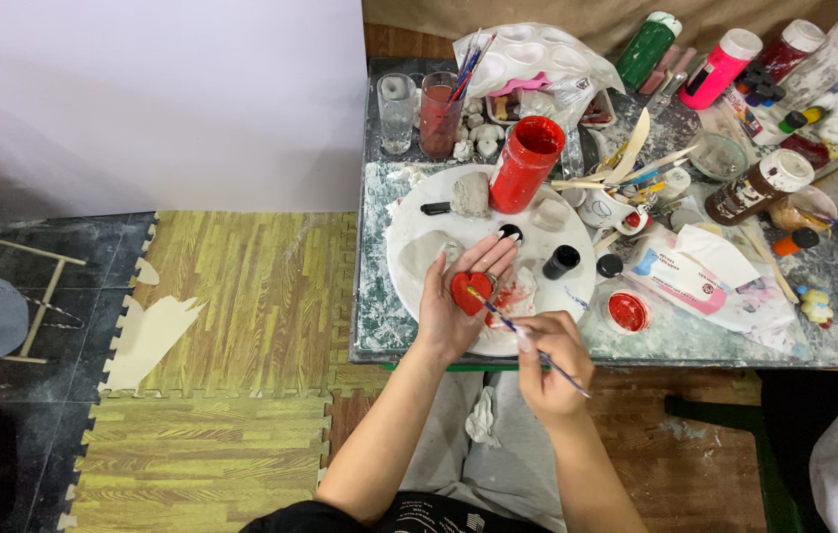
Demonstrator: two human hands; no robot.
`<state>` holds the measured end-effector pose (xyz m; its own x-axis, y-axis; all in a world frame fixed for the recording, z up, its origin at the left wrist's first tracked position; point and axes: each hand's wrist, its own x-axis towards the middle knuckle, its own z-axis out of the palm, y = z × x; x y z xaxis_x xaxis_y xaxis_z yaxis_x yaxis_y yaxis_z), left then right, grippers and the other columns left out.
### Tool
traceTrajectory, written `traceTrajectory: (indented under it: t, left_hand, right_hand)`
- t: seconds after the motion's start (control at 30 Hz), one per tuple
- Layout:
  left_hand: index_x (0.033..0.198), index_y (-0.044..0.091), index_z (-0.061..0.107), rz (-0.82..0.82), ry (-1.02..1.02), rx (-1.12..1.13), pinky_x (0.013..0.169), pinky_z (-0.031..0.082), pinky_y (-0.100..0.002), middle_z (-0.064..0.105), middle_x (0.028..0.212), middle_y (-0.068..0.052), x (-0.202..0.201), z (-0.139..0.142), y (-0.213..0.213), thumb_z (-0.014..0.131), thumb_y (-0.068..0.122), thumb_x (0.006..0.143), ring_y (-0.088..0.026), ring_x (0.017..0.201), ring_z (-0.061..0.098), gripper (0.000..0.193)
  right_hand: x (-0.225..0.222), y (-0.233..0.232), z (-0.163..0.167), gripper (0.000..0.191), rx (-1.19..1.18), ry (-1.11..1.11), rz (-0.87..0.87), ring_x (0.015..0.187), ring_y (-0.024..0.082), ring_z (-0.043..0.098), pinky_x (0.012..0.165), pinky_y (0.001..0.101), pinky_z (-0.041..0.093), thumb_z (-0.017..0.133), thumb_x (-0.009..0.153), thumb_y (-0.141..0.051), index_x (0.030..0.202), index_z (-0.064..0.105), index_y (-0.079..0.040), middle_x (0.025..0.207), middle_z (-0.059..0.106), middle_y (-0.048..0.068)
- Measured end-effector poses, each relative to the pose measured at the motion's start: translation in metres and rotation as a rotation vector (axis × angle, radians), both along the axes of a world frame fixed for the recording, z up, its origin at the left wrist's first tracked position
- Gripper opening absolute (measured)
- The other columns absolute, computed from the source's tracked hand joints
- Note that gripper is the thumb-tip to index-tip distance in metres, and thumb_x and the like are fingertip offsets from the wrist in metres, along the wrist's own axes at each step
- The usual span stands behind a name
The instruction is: The person paints a small red clay heart with a paintbrush, applying red paint to the surface and edges. They repeatedly dip the brush into a red paint container and wipe it on a paper towel before continuing to paint the heart.
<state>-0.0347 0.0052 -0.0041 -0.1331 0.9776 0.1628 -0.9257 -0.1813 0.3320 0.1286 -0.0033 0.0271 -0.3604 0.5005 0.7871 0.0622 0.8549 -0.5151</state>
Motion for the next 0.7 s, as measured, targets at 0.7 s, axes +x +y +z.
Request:
traceTrajectory:
  t: [0.7]
  left_hand:
    - [0.151, -0.008, 0.039, 0.003, -0.022, -0.019, 0.128, 0.027, -0.043, 0.045, 0.157, -0.024, 0.000, 0.000, -0.002, 0.026, 0.050, 0.109, -0.033, 0.149, 0.041, 0.073]
  right_hand:
    - [-0.003, 0.000, -0.014, 0.013, -0.099, 0.169, -0.027, 0.080, 0.018, 0.066, 0.070, 0.0291, 0.054, 0.054, 0.105, 0.001, 0.096, 0.044, 0.000, 0.088, 0.066, 0.016]
